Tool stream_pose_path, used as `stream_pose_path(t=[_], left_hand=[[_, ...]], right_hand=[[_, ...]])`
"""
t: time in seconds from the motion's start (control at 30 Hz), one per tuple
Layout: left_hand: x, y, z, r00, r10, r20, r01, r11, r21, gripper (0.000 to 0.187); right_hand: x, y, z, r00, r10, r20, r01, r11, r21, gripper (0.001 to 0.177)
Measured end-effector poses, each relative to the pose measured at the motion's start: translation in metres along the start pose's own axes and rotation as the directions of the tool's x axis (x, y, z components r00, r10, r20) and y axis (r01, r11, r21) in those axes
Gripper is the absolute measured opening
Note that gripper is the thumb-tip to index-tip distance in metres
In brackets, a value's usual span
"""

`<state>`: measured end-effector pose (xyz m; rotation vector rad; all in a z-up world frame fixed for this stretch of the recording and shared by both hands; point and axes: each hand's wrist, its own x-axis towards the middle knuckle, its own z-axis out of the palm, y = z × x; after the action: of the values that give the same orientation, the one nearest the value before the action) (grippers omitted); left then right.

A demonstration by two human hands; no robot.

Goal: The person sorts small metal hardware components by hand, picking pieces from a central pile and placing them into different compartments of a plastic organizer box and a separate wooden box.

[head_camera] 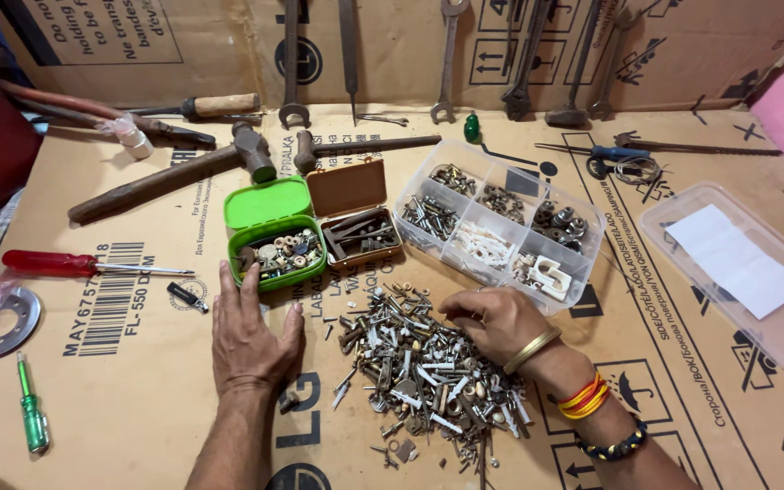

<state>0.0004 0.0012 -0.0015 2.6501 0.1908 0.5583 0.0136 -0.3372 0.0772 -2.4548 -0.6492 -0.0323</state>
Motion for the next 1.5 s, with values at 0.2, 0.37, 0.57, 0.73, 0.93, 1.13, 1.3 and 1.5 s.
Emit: stream_pose_path(t=[0.2,0.37,0.57,0.73,0.93,1.13,1.3,1.5], left_hand=[[0.000,0.003,-0.002,1.000,0.003,-0.018,-0.004,1.000,-0.017,0.084],[0.001,0.002,-0.002,1.000,0.015,-0.025,-0.015,1.000,-0.019,0.083],[0.000,0.002,-0.001,1.000,-0.007,-0.011,0.007,1.000,-0.003,0.083],[0.002,-0.004,0.005,1.000,0.020,-0.022,-0.019,1.000,0.021,0.082],[0.003,-0.006,0.007,1.000,0.018,-0.009,-0.018,1.000,0.025,0.084],[0.004,0.000,-0.002,1.000,-0.011,0.004,0.011,1.000,-0.003,0.083],[0.002,0.006,-0.009,0.999,-0.027,0.018,0.028,0.999,-0.033,0.082],[0.002,0.005,-0.008,1.000,-0.020,0.016,0.020,0.999,-0.040,0.082]], right_hand=[[-0.006,-0.020,0.032,0.985,-0.171,-0.026,0.169,0.983,-0.069,0.024],[-0.003,-0.018,0.039,0.986,-0.143,-0.089,0.133,0.985,-0.112,0.011],[-0.002,-0.014,0.027,0.994,0.108,-0.027,-0.110,0.992,-0.069,0.014],[0.005,-0.012,0.013,0.955,0.287,-0.074,-0.289,0.957,-0.022,0.017],[0.066,0.027,-0.016,0.875,0.366,-0.316,-0.406,0.912,-0.066,0.015],[0.127,0.040,-0.002,0.870,0.448,-0.207,-0.471,0.878,-0.079,0.017],[0.117,0.018,0.004,0.896,0.367,-0.250,-0.390,0.920,-0.044,0.020],[0.056,-0.017,0.023,0.964,0.259,-0.059,-0.261,0.965,-0.033,0.021]])
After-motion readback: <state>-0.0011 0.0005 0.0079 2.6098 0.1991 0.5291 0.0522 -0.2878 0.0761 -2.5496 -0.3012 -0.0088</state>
